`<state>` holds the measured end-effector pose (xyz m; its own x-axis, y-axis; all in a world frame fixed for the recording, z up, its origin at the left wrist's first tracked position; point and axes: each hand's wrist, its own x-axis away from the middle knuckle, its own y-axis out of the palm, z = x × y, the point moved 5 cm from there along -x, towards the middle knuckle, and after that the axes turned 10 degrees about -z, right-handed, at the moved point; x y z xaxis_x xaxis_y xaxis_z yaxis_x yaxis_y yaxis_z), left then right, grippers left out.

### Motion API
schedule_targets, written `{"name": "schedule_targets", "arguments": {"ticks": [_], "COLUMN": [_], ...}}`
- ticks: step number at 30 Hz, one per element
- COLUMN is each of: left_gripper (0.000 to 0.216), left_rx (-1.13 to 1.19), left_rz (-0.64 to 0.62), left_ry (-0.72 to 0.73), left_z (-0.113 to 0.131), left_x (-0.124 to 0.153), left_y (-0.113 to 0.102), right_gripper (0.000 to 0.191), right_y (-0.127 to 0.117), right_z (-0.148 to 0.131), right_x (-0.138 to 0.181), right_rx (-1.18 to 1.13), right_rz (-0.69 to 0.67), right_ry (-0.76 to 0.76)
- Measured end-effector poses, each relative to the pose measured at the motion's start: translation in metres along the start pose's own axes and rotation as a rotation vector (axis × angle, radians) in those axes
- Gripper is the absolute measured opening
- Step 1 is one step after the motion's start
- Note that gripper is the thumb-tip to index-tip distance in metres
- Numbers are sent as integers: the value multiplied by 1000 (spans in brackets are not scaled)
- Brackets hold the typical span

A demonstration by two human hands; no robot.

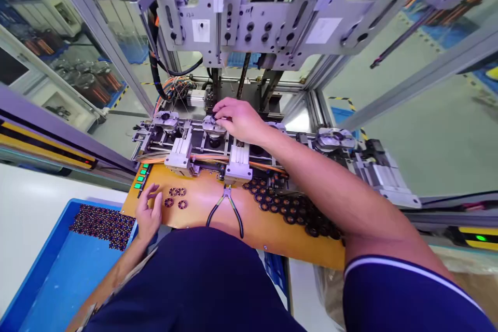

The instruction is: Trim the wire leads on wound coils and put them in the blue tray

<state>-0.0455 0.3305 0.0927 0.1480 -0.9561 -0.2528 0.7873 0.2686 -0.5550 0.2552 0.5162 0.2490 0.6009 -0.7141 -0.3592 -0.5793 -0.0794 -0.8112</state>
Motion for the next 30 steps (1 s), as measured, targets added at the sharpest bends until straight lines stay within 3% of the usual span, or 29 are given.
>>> {"name": "schedule_targets", "arguments": {"ticks": [5, 11, 18, 23, 30], "left_gripper": [41, 41, 42, 41, 38], "left_rx": [-21, -27, -32, -36, -65], "left_rz": [-9, -66, -87, -74, -38], "left_ry": [-63, -67, -52, -40, -4], "left_z": [-19, -23, -26, -24, -18], "left_x": [3, 2, 2, 1, -1], "left_y": [9, 14, 18, 17, 15], "right_gripper": [17, 20, 25, 30, 42], "right_y": [18, 19, 23, 23, 33], "right_z": [25, 26, 23, 15, 9], "right_x": [-12, -12, -23, -11, 12], "right_rx": [43, 78, 270, 320, 388], "right_rz": [-127, -238, -404, -415, -324], "right_ry": [-10, -7, 59, 54, 22]}}
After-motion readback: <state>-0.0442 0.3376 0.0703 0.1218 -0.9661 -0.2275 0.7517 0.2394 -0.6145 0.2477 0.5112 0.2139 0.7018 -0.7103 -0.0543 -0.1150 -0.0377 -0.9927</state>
